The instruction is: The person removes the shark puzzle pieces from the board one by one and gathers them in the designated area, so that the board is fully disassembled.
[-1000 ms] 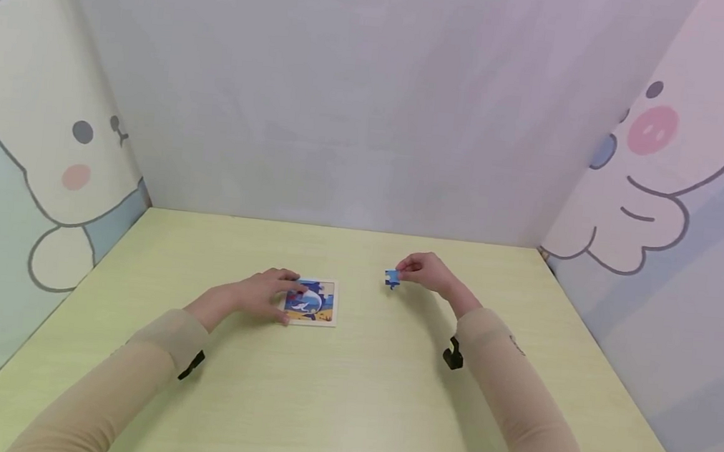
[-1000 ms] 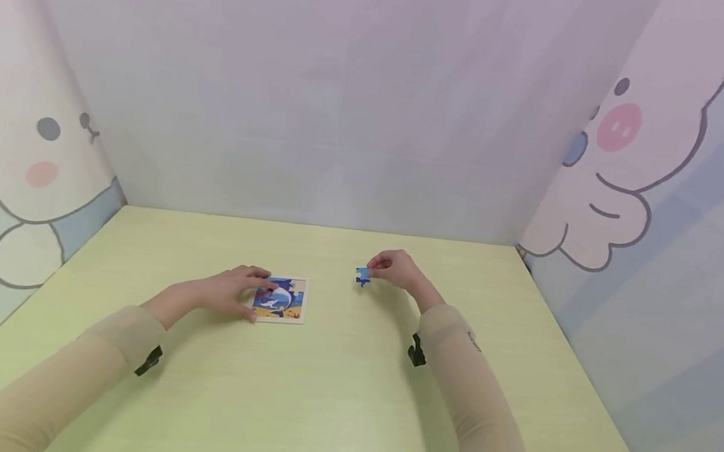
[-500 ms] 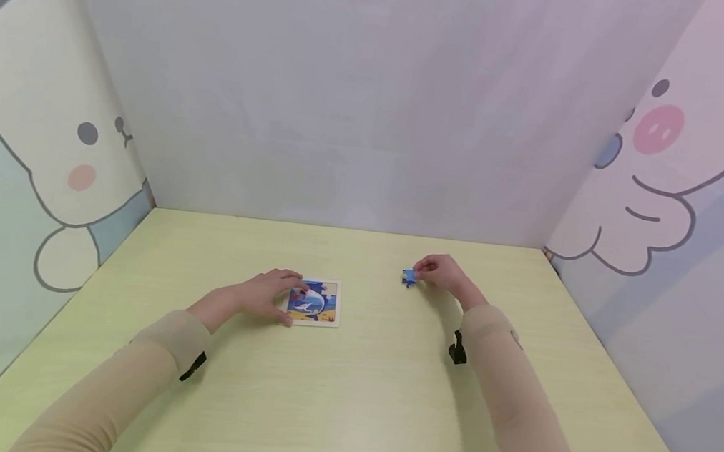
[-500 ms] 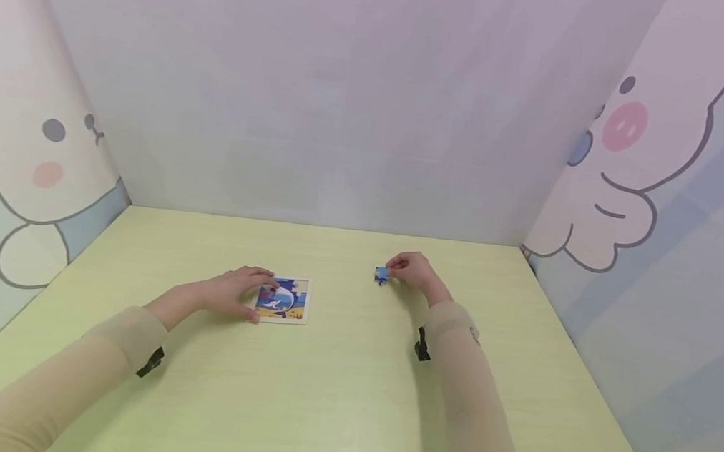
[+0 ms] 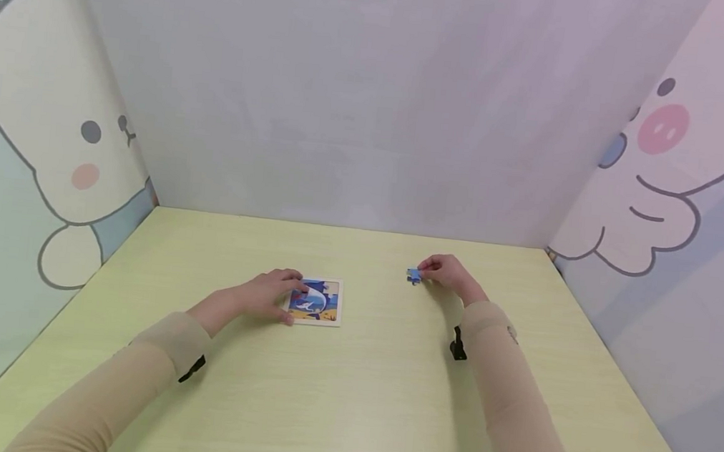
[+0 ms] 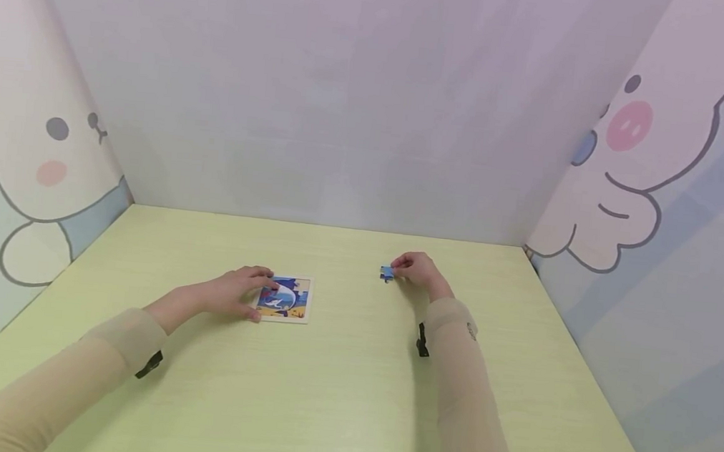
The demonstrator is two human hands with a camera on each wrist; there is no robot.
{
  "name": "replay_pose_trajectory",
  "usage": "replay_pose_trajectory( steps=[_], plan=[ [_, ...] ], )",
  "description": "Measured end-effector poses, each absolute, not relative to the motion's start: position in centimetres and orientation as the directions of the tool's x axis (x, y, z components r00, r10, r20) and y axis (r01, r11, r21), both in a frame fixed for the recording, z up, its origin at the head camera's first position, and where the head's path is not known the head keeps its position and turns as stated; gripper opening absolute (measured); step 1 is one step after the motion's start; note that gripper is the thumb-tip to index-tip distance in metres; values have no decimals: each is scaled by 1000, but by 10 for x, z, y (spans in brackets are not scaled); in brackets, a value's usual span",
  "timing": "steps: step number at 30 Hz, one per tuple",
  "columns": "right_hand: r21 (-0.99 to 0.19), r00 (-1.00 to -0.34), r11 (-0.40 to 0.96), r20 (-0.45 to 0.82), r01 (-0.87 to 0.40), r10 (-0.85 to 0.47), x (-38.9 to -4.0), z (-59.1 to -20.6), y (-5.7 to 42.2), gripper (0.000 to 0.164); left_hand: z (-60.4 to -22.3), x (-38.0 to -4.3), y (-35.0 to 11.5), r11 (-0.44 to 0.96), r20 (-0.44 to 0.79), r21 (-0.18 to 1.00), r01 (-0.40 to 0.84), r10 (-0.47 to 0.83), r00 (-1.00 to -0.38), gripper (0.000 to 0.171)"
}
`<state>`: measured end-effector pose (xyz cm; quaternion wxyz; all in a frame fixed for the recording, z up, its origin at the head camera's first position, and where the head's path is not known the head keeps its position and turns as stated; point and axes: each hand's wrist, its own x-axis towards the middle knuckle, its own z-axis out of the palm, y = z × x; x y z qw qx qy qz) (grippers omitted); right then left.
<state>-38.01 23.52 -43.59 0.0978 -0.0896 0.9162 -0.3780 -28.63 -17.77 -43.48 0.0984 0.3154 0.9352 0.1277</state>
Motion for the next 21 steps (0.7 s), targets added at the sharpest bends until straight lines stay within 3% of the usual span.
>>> replay_pose_trajectory(
  steps=[9,21],
  plan=[
    [-670,-965,733,-97,-118,-243,-377,-429,233,22,-435,-287,-180,762,-89,295,577,623,-778,72],
    [-621,-935,722,55,-306,-349,-358,-408,205,33,-434,-287,-180,767,-80,305,565,612,-787,78]
  ],
)
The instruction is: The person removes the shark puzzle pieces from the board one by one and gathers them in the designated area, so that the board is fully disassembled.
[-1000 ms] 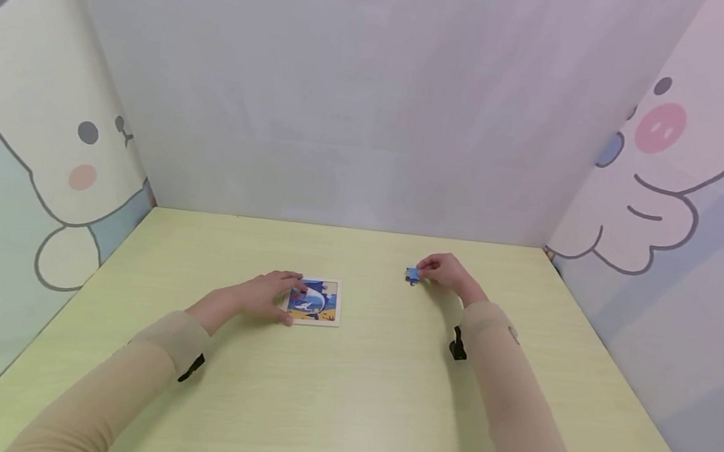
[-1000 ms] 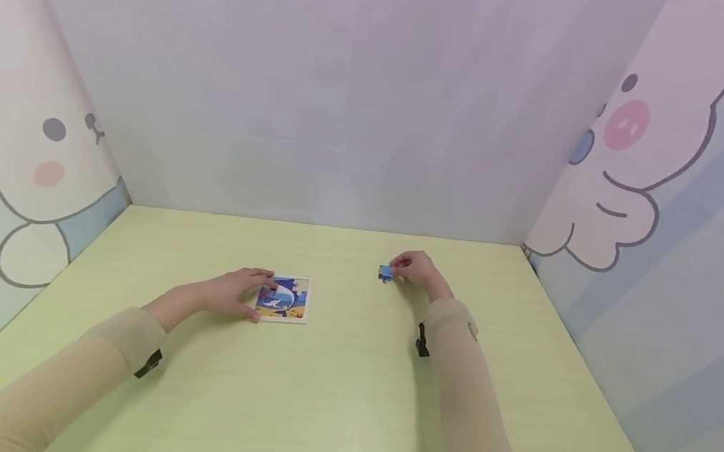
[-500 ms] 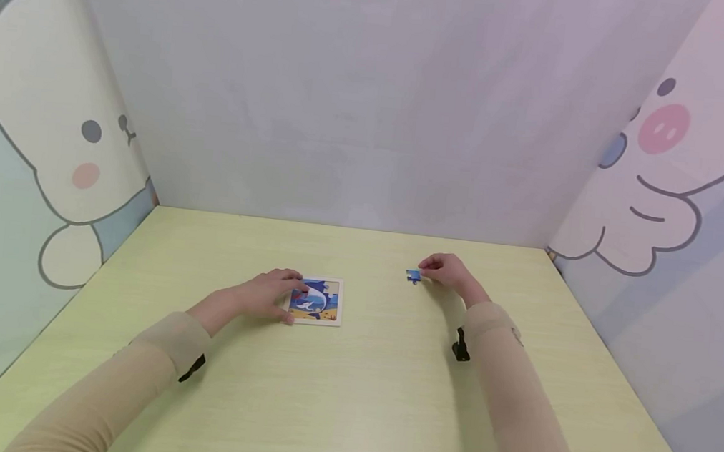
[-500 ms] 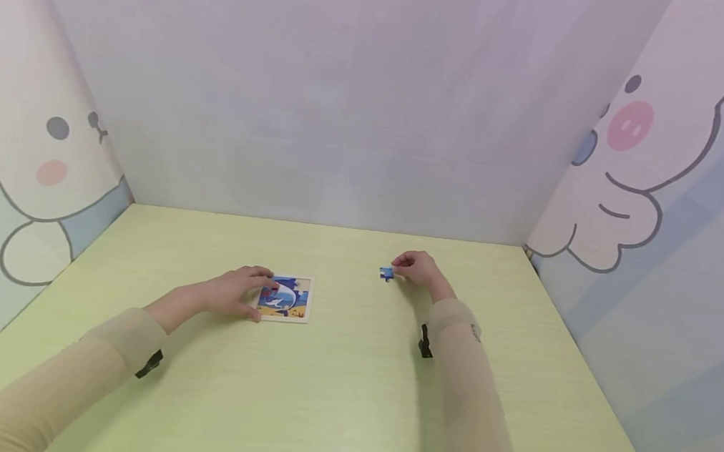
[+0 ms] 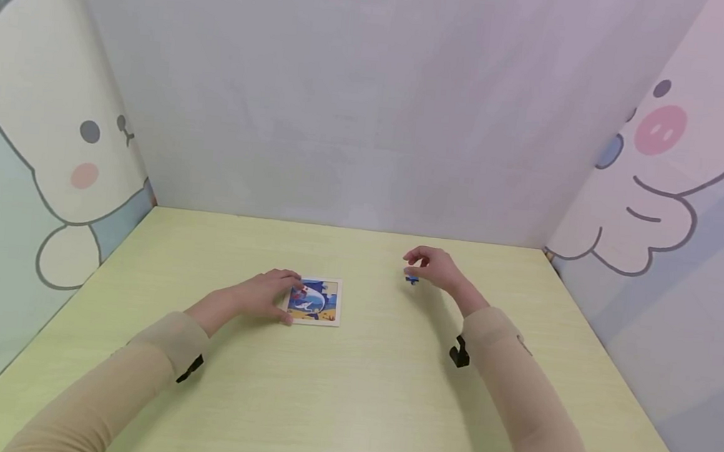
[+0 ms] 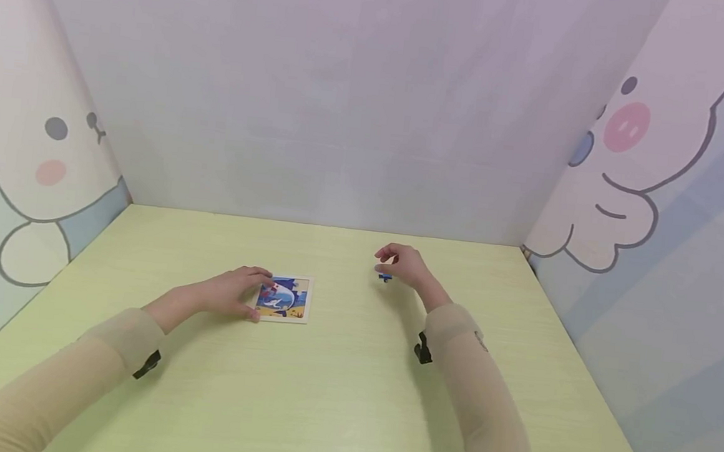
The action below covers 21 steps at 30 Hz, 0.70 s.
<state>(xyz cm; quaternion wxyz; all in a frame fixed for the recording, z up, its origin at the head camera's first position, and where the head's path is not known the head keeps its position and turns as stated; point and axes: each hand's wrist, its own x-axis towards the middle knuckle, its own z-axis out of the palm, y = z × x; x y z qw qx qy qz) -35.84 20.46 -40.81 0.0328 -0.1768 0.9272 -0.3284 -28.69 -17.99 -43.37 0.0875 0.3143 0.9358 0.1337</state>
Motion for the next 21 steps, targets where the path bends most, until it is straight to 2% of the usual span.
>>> replay_pose_trajectory(
  steps=[10,21],
  plan=[
    [-635,-926,689,122,-349,-357,-343,-397,172,31,-433,-286,-182,753,-72,334,567,620,-781,67],
    [-648,-924,671,151,-360,-350,-331,-401,129,34,-432,-286,-184,745,-68,350,568,625,-777,68]
  ],
)
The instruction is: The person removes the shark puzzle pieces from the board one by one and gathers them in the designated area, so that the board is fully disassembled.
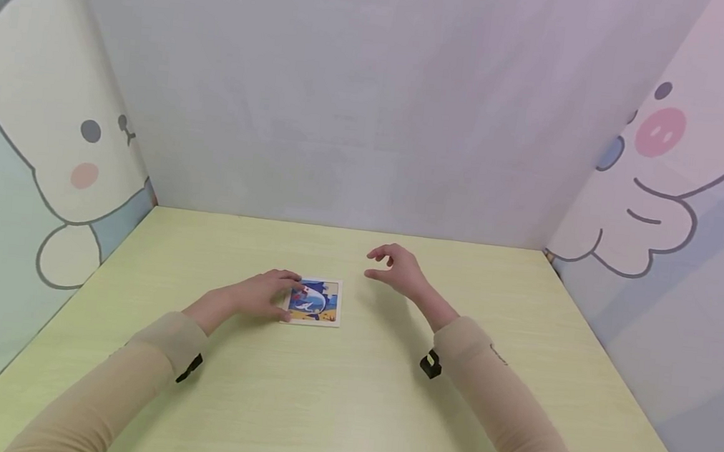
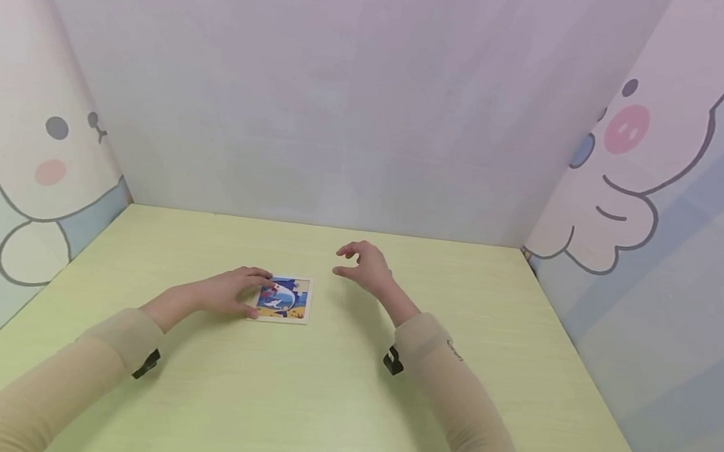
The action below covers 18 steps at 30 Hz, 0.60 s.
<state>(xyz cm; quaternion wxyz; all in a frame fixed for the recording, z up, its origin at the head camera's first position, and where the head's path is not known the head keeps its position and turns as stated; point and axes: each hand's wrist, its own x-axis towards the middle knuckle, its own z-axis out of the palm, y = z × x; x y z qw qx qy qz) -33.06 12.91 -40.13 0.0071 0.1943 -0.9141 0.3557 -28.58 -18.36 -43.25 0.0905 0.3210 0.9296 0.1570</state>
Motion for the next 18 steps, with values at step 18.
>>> replay_pose_trajectory(
  steps=[18],
  plan=[
    [-563,-854,699,22,-440,-520,-337,-425,70,36,-437,-289,-184,752,-65,352,558,614,-787,66]
  ],
)
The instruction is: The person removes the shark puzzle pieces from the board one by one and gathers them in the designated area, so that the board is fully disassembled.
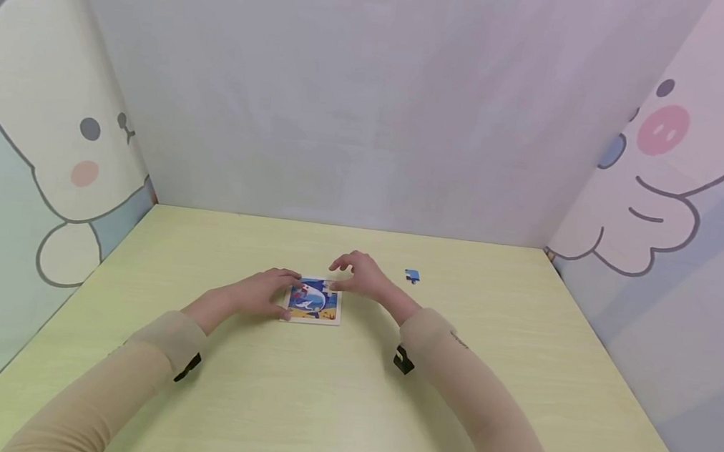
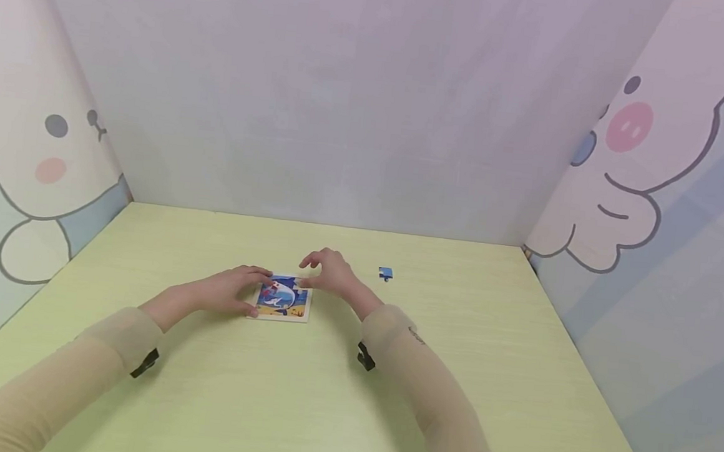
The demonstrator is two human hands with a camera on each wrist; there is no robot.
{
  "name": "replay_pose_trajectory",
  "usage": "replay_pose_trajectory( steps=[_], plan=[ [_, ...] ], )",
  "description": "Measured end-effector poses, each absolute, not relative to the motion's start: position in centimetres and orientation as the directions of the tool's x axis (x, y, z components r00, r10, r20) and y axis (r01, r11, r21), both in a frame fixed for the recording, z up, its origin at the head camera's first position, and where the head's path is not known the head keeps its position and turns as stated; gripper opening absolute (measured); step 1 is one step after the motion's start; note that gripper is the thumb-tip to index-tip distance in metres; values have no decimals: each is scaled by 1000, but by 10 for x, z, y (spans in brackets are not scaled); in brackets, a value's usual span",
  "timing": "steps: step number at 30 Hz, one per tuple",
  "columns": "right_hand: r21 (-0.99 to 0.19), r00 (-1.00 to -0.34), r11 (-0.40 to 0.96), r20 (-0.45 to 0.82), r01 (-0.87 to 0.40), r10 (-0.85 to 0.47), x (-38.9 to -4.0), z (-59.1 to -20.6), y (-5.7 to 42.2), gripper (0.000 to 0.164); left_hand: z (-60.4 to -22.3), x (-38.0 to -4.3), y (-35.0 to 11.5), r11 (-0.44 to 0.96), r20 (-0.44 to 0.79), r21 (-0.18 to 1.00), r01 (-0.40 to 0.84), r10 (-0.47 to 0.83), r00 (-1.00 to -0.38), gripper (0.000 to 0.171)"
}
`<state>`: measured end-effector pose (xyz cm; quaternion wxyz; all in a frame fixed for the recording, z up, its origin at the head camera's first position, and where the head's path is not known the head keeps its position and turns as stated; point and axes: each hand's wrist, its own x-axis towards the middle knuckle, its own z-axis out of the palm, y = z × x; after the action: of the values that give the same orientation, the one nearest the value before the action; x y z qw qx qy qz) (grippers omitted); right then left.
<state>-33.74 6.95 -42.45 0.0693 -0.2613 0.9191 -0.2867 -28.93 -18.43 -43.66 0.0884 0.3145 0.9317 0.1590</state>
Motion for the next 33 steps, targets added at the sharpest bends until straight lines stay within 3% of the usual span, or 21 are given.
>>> replay_pose_trajectory(
  steps=[13,33],
  plan=[
    [-397,-813,778,-118,-487,-570,-345,-432,55,31,-437,-289,-183,763,-77,339,550,605,-793,68],
    [-397,-854,815,-127,-422,-505,-347,-434,48,18,-440,-291,-186,767,-92,364,529,595,-798,67]
  ],
)
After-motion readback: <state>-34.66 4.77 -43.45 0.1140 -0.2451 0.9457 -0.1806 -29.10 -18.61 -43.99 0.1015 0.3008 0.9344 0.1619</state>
